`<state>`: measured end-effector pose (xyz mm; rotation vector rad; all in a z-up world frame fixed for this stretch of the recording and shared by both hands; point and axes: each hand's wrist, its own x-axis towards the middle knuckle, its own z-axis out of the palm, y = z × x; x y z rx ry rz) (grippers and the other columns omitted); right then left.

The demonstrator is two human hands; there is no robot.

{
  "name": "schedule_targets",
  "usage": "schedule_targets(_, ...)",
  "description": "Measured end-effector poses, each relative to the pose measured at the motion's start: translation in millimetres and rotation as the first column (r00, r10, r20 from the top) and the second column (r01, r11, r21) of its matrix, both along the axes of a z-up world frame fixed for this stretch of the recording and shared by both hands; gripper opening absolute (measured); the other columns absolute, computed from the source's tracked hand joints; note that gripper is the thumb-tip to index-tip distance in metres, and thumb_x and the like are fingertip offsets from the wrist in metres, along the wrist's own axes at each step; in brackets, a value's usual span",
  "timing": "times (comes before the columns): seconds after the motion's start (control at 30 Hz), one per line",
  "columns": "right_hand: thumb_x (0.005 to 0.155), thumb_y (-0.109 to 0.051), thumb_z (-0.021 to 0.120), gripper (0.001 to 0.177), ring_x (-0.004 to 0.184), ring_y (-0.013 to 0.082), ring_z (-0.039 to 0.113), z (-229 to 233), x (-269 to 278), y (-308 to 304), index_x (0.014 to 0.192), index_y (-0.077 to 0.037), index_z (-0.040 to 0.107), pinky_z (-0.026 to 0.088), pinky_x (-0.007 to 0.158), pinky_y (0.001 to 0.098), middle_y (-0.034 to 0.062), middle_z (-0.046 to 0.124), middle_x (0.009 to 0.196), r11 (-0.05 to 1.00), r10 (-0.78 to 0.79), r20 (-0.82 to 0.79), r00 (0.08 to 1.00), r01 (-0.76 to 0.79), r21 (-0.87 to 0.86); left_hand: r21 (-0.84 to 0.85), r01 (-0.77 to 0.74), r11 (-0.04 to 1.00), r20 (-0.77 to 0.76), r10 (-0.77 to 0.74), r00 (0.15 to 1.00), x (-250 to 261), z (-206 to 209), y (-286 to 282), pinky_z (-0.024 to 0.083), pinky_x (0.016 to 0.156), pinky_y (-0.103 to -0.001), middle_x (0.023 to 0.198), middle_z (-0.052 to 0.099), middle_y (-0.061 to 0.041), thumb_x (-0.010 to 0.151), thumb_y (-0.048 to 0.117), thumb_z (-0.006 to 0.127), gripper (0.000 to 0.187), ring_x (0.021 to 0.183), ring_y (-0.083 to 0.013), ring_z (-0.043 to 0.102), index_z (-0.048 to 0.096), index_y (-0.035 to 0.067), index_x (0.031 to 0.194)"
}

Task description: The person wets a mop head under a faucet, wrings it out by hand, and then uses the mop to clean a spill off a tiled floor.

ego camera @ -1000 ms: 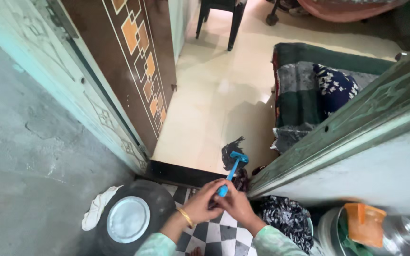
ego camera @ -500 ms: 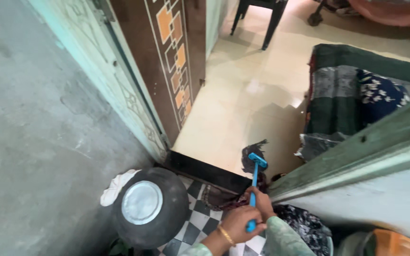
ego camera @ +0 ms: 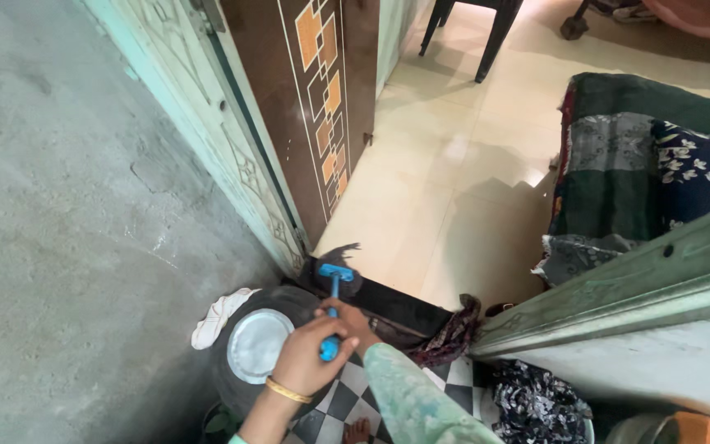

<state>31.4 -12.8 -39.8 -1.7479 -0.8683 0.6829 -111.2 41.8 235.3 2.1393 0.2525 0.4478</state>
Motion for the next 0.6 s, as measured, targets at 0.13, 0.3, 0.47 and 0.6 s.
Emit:
schedule_targets(0.13, 0.091, -0.033, 0.07, 0.024, 0.099, 0.0358, 0.071, 35, -18, -15, 0.107, -0.016, 0.068, 0.055, 0.082, 0.0432, 0.0159, 0.071, 0.105, 0.993, 0.031, 0.122, 0.992, -0.017, -0.117, 0.039, 0.001, 0.999, -0.097, 0.003, 0.995, -8, 8, -1, 0.056, 0.07, -0.042, 0.082, 0.073, -0.011, 0.081, 0.026, 0.08, 0.021, 0.078, -0.0365, 0.07, 0.071, 0.008, 0.087)
schedule_targets(0.3, 0.087, -0.044, 0.071, 0.03, 0.104, 0.0363, 0.068, 79, -19, -61, 0.103, -0.02, 0.07, 0.05, 0.081, 0.0515, 0.0117, 0.071, 0.113, 0.938, 0.029, 0.256, 0.966, 0.063, -0.342, -0.054, 0.154, 0.987, 0.023, -0.153, 0.988, -12, 5, -34, 0.057, 0.081, -0.042, 0.088, 0.075, -0.011, 0.083, 0.017, 0.08, 0.015, 0.091, -0.0359, 0.073, 0.071, 0.006, 0.087)
schedule_targets(0.47, 0.078, -0.039, 0.075, 0.04, 0.094, 0.0378, 0.071, 63, -7, -151, 0.112, -0.019, 0.07, 0.057, 0.079, 0.047, 0.0152, 0.07, 0.116, 0.946, -0.102, 0.492, 0.865, 0.238, -0.222, -0.272, 0.263, 0.926, -0.006, -0.275, 0.961, -8, -30, -78, 0.055, 0.096, -0.04, 0.096, 0.077, -0.01, 0.084, 0.011, 0.077, 0.012, 0.091, -0.0304, 0.077, 0.068, 0.004, 0.088)
schedule_targets(0.6, 0.062, -0.032, 0.085, 0.043, 0.094, 0.0379, 0.07, 32, 25, -228, 0.102, -0.023, 0.071, 0.057, 0.079, 0.0478, 0.0119, 0.069, 0.111, 0.856, -0.073, 0.415, 0.907, 0.271, -0.441, -0.329, 0.387, 0.862, 0.224, -0.327, 0.918, 7, -85, -140, 0.048, 0.115, -0.043, 0.1, 0.076, -0.013, 0.086, 0.007, 0.076, 0.011, 0.1, -0.0315, 0.076, 0.066, 0.003, 0.091)
